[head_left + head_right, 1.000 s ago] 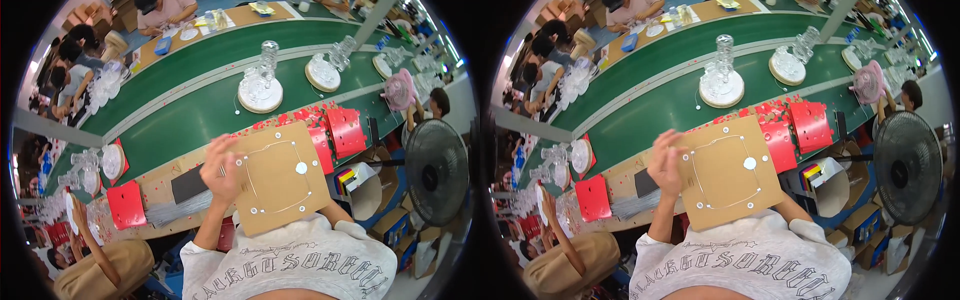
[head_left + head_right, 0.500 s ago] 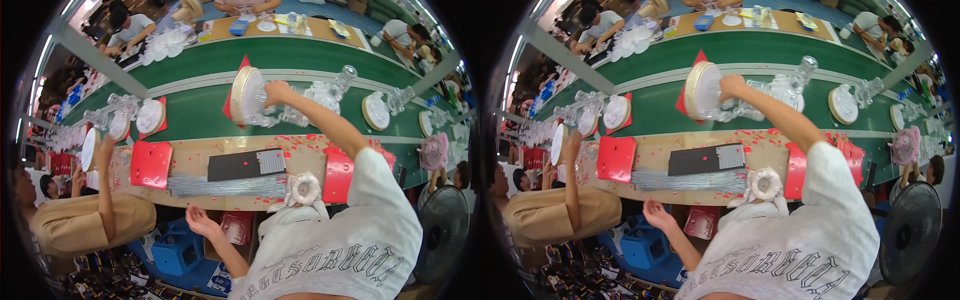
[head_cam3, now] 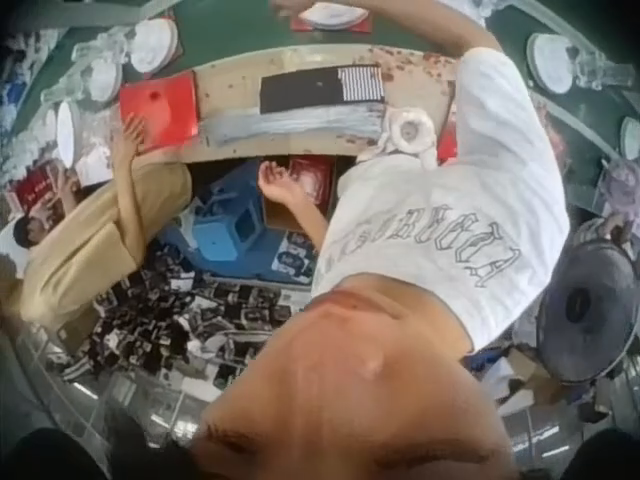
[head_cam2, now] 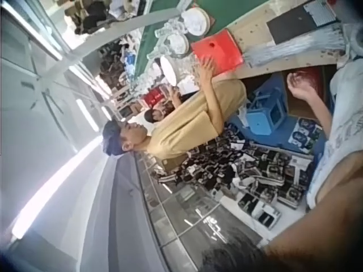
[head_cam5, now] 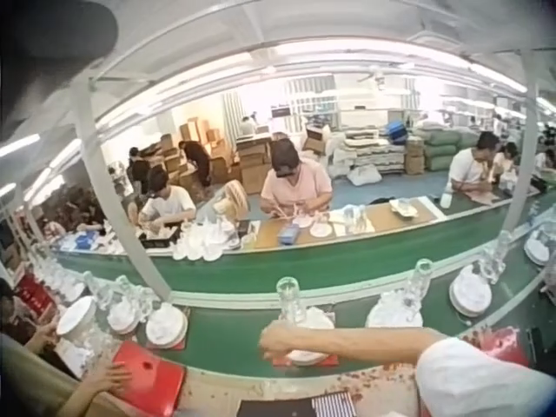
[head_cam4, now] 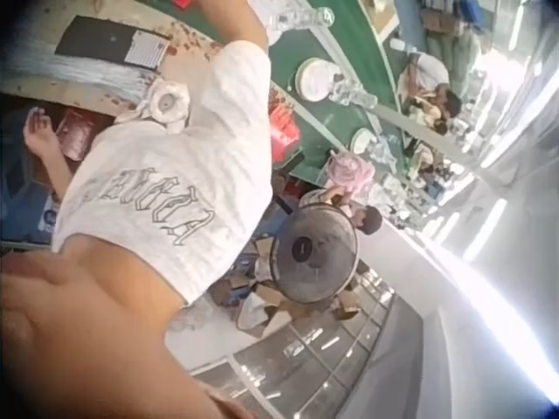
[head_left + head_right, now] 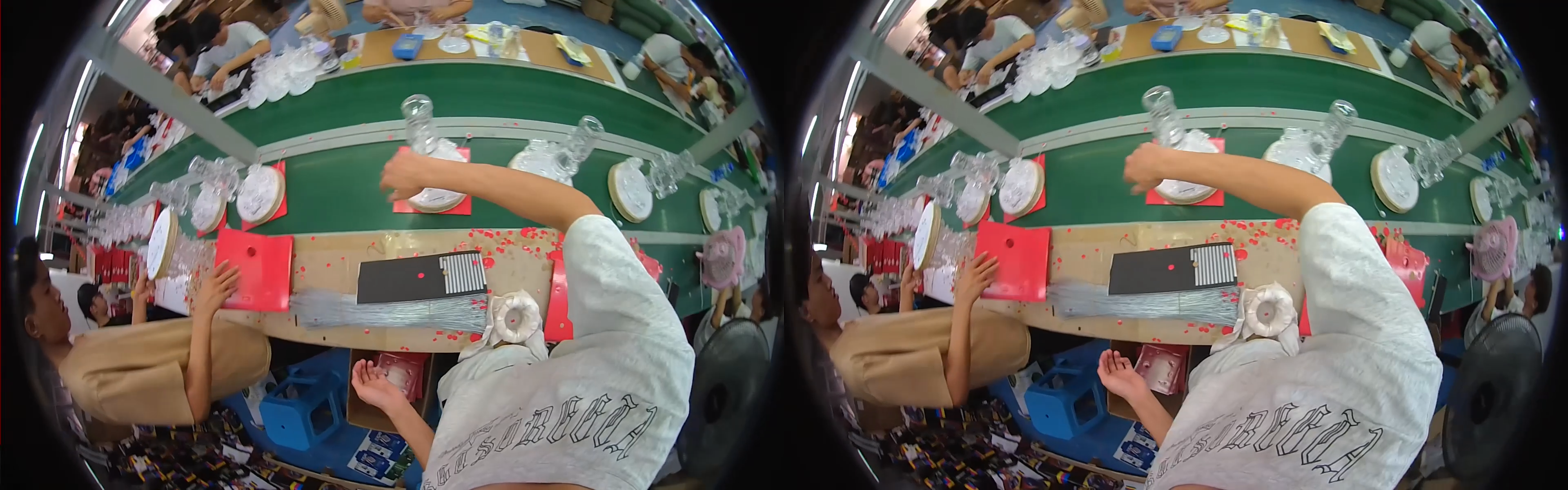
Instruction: Attaching cardboard protective covers to the base of LED light fixtures using plastic fasteners.
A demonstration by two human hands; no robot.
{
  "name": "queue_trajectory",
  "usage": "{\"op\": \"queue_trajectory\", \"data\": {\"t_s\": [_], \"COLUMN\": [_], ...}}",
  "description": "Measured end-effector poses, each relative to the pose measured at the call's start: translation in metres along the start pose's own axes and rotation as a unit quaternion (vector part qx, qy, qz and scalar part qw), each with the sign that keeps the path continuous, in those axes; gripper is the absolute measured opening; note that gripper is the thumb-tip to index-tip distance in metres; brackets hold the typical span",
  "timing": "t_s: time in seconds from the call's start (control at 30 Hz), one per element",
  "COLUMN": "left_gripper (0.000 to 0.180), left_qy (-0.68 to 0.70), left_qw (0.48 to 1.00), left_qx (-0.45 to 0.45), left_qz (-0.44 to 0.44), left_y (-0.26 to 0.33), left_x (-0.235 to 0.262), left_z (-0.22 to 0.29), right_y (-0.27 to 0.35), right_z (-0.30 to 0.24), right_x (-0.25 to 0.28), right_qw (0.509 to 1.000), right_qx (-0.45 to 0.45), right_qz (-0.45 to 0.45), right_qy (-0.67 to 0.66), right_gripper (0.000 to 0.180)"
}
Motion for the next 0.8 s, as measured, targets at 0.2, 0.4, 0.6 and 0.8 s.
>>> {"op": "queue_trajectory", "data": {"t_s": [0.2, 0.4, 0.6, 0.8], "left_gripper": [0.027, 0.028, 0.040, 0.093], "left_qy": [-0.049, -0.101, -0.195, 0.026], "left_qw": [0.988, 0.965, 0.814, 0.524], "left_qx": [-0.004, 0.026, 0.262, 0.629], "left_qz": [-0.144, -0.242, -0.480, -0.573], "left_y": [-0.020, -0.015, 0.008, 0.098], "left_x": [-0.068, -0.126, -0.177, -0.196], "left_z": [-0.005, -0.034, -0.142, -0.182], "right_y": [0.198, 0.353, 0.347, 0.463], "right_z": [0.110, 0.171, 0.018, -0.096], "right_x": [0.059, -0.031, 0.043, 0.135], "right_qw": [0.909, 0.843, 0.904, 0.898], "right_qx": [-0.354, -0.523, -0.365, -0.198], "right_qz": [0.124, 0.112, 0.223, 0.384], "right_qy": [0.180, -0.060, -0.007, -0.084], "right_gripper": [0.034, 0.074, 0.051, 0.046]}}
Point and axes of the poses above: each hand's wrist, its own y-axis away from the middle knuckle, its own x-axis out of the back of the hand, z = x × y, the point moved 2 cm from there along -y, towards the middle knuckle, and after that the axes turned 1 degree about -z, right-handed, at the moved point
